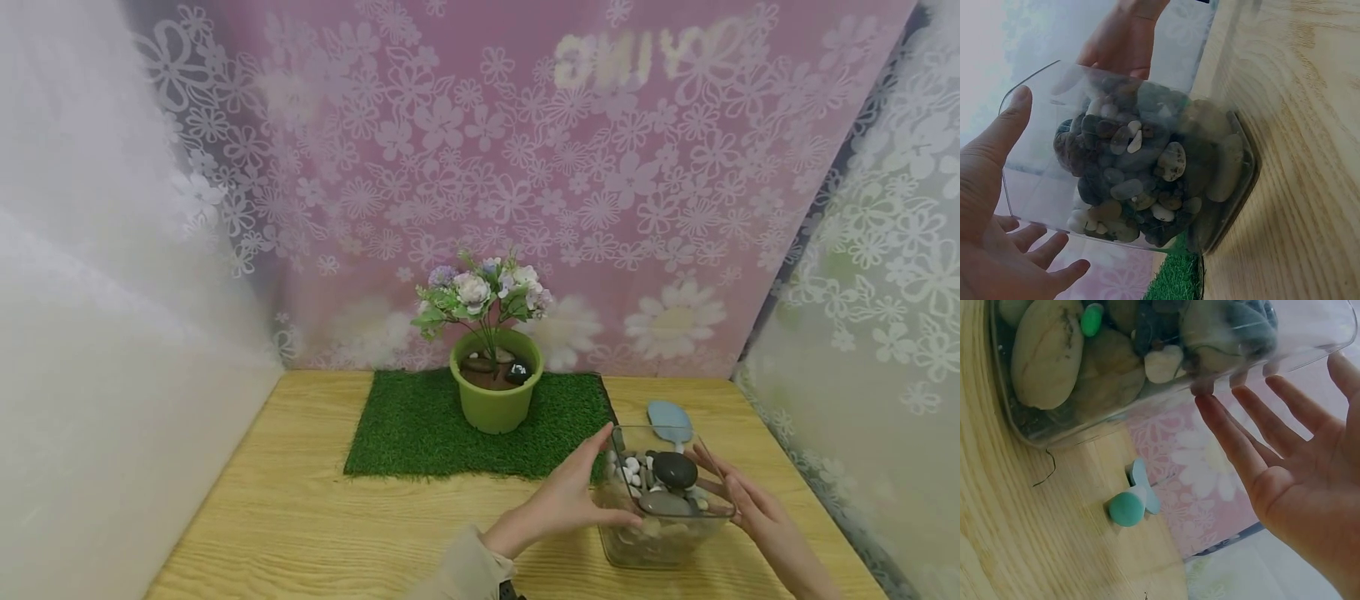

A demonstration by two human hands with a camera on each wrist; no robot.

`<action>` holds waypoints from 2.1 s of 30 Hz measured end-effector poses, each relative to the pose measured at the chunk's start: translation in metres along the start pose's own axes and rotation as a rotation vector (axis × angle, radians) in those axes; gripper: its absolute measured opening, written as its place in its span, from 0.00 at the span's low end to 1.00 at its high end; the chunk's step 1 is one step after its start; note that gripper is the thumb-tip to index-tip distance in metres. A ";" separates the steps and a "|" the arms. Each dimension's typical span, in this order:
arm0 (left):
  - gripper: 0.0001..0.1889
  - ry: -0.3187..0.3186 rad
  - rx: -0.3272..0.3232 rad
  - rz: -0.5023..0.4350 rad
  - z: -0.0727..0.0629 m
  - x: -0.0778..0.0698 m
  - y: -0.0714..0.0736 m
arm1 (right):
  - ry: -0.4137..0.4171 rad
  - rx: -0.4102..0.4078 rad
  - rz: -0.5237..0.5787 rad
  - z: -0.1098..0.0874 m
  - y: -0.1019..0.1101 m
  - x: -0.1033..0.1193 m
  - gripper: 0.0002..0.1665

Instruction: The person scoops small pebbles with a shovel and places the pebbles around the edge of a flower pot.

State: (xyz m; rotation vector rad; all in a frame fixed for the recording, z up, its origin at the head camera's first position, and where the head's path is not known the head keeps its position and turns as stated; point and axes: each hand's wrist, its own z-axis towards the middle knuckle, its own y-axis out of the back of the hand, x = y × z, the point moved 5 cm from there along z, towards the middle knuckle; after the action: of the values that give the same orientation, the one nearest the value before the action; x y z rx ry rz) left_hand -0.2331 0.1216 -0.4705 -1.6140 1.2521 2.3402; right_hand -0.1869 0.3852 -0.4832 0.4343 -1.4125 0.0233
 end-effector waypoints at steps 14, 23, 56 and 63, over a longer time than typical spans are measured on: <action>0.65 0.052 -0.012 0.046 0.001 -0.002 -0.003 | -0.024 -0.019 -0.039 0.002 -0.004 0.006 0.31; 0.62 0.055 -0.017 0.036 0.000 -0.001 -0.004 | -0.022 -0.011 -0.050 0.001 -0.004 0.006 0.31; 0.60 0.034 -0.029 -0.033 -0.016 0.016 0.014 | -0.060 -0.059 -0.029 0.009 -0.026 0.005 0.30; 0.60 0.048 -0.022 -0.046 -0.026 0.022 0.026 | -0.042 -0.083 -0.009 0.013 -0.041 0.007 0.30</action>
State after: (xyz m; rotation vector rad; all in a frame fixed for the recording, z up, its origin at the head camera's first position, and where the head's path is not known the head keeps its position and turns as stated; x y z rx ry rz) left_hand -0.2341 0.0794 -0.4764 -1.6970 1.1883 2.3093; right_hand -0.1867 0.3414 -0.4864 0.3744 -1.4475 -0.0515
